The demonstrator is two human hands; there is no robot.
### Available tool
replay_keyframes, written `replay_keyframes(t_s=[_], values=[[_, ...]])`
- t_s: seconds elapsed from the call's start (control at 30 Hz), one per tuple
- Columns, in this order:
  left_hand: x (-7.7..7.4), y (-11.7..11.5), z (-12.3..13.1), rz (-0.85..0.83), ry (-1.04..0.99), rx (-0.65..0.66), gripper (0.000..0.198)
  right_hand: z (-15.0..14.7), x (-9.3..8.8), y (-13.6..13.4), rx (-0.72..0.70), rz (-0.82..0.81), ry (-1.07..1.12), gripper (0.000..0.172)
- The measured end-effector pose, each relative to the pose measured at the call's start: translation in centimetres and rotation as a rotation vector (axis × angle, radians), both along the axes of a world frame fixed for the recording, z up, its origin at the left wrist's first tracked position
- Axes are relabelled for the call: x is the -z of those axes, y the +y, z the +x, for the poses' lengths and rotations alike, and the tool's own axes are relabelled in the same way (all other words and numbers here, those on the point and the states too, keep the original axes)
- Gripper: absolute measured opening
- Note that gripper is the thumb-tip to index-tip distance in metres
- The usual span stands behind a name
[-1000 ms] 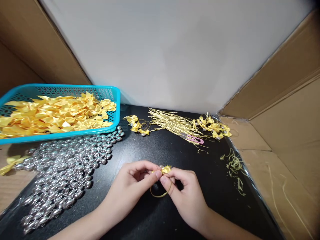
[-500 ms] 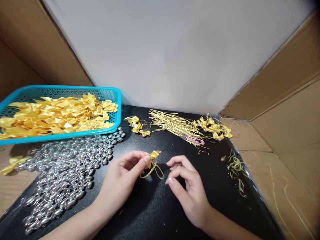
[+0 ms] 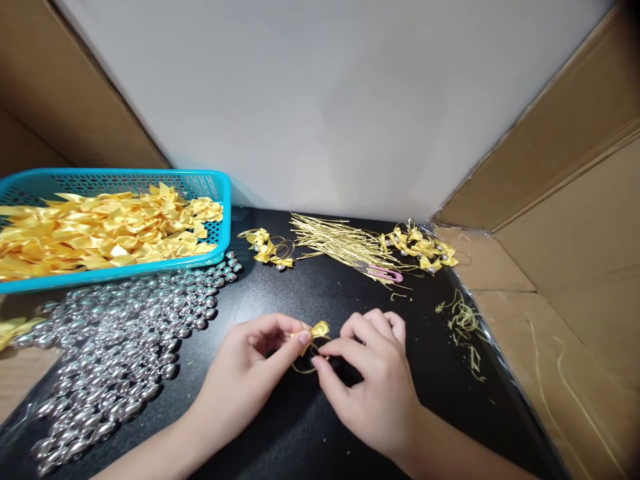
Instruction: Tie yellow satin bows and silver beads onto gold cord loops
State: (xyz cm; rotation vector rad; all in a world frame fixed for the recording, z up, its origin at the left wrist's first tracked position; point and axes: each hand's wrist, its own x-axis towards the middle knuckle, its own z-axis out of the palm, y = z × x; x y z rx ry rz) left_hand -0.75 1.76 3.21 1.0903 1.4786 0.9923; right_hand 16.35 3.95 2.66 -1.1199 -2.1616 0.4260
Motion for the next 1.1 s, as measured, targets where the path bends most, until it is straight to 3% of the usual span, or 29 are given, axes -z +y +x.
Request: replay_keyframes(t_s=[0.2, 0.43, 0.63, 0.9, 1.1], values=[[-0.1, 0.0, -0.2, -0.039, -0.057, 0.024, 0.017, -0.1, 0.6, 0.1, 0.072, 0.002, 0.054, 0.005], [0.1, 0.2, -0.2, -0.07, -0.083, 0.014, 0.019, -0.4, 0.6, 0.3, -0.004, -0.313, 0.079, 0.01], [-0.1, 0.3, -0.3, -0.052, -0.066, 0.026, 0.02, -0.6, 0.3, 0.8, -0.032, -0.477, 0.155, 0.012], [-0.2, 0.4, -0.2, 0.004, 0.009, 0.004, 0.02, 0.1, -0.6, 1.7, -0.311, -0.906, 0.525, 0.013], [0.7, 0.4, -0.5, 0.134, 0.202, 0.051, 0.015, 0.6, -1.4, 1.9, -0.406, -0.969, 0.561, 0.014]])
